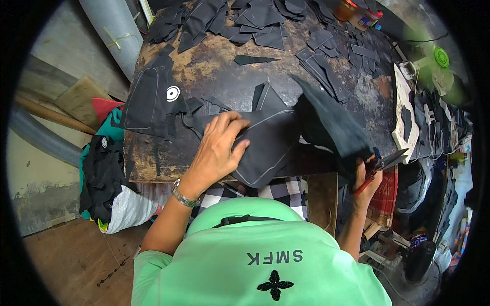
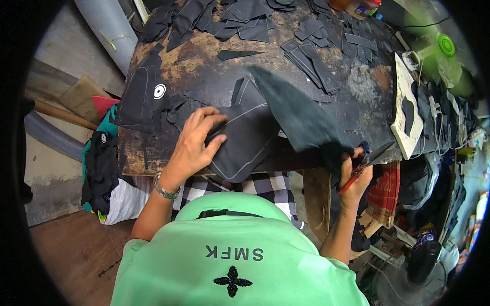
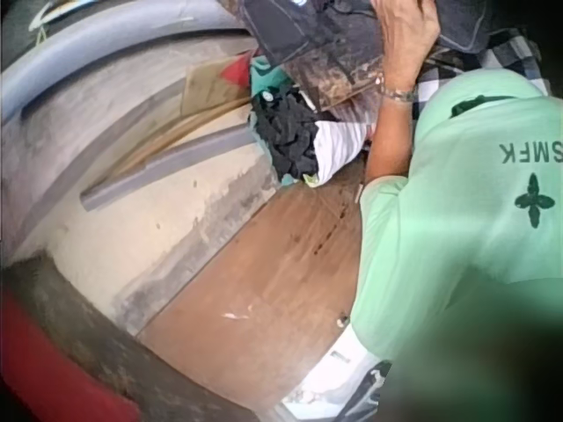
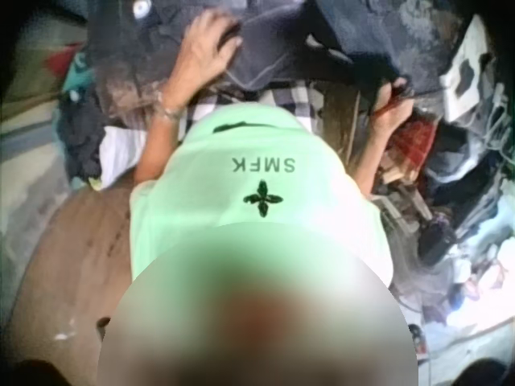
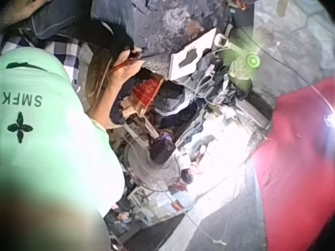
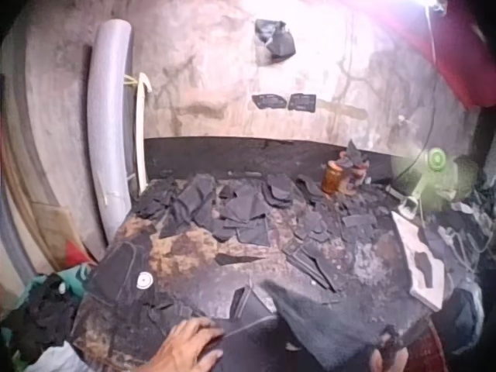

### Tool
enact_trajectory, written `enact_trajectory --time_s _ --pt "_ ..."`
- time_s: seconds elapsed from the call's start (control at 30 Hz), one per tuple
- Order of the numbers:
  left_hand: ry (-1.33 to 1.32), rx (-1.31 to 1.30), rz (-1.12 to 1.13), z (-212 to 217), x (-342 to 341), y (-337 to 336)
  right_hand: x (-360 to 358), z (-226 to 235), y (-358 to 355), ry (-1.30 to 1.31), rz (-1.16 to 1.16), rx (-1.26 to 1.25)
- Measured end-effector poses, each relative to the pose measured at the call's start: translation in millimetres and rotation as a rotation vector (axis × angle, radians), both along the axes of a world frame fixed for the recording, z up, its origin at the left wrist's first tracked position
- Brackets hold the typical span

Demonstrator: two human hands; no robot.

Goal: The person uses red-handled scissors to cut black fabric pieces along white chalk outlines on a worn wooden table. They repeatedly trim edges, rotate the fabric, and stack finished pieces while working in a small workshop.

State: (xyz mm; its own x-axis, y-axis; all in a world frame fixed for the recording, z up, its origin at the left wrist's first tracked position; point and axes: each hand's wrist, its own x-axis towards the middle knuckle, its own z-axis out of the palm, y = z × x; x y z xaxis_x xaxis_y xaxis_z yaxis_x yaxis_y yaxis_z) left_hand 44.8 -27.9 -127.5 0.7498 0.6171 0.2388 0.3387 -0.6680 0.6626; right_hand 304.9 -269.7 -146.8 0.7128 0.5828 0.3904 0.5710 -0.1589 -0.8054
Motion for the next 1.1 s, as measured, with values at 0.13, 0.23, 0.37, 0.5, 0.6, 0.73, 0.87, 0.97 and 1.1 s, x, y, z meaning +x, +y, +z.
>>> enact_trajectory --time_s 0.13,0.23,0.37,0.5,0.6,0.73,0.87,0.97,1.1 --pt "-0.150 0.065 0.130 -13 31 17 6 -9 -18 0.351 -0.049 0.194" --pt "-0.109 0.275 0.142 -22 66 32 7 -16 -13 0.415 -0.170 0.211" --pt "-0.187 0.004 0.142 -14 88 38 -5 -18 5 0.323 -0.237 0.241" --pt "-0.601 -0.488 0.123 13 58 58 -11 3 29 0.538 -0.201 0.047" --pt "-0.921 -0.650 0.117 31 17 71 -5 25 63 0.606 0.194 0.083" --pt "-0.908 -0.494 0.180 36 -21 70 18 45 122 0.408 0.311 -0.177" --pt "-1.082 -0.630 0.053 23 -46 60 27 51 164 -0.112 0.072 -0.695" --pt "-0.608 -0.669 0.233 14 -68 58 6 58 154 -0.382 -0.012 -0.532" --pt "-0.485 -0.613 0.367 -5 -73 44 -40 72 125 -0.197 -0.008 -0.271"
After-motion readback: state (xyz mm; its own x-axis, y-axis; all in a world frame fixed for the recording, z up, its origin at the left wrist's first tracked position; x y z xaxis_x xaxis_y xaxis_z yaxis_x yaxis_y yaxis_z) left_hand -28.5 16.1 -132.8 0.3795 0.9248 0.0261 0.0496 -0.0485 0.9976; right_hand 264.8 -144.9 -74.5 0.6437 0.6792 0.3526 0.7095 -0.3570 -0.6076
